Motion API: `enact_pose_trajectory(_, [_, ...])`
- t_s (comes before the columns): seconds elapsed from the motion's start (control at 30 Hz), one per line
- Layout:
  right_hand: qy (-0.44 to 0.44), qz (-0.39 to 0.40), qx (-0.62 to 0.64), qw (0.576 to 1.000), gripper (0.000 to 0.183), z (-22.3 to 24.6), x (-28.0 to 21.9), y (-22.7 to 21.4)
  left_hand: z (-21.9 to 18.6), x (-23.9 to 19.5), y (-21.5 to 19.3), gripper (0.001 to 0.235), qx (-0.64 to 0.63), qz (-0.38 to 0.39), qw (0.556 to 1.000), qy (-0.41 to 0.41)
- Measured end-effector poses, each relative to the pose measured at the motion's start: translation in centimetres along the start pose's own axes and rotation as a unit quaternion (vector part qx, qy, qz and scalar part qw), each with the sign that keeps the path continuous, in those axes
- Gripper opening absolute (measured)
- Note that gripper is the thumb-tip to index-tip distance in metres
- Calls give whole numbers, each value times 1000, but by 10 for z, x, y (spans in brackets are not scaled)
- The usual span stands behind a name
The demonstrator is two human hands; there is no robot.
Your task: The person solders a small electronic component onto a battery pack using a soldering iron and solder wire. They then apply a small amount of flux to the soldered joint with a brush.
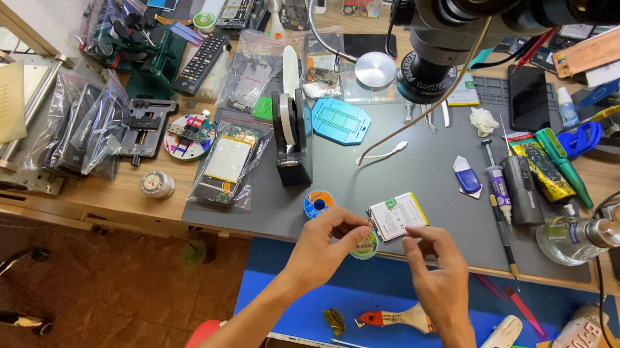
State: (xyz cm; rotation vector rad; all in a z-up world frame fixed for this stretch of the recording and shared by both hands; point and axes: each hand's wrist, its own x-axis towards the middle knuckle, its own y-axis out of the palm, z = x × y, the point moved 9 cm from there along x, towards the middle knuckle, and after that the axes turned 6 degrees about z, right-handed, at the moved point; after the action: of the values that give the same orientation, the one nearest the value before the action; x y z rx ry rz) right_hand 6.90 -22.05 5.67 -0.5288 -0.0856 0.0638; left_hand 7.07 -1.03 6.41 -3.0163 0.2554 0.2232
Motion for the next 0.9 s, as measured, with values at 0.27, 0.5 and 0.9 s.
enact_pose_trajectory(0.27, [-11,13,153,988,11,17,3,35,6,-4,18,10,-19,63,998,-8])
enact_pose_trajectory(0.5, [38,40,237,970,20,-10,0,46,33,-3,26,19,-60,117,989,-60])
enact_pose_trajectory(0.9, [53,41,237,969,18,-5,-3,38,13,-11,23,17,-43,73,995,-49])
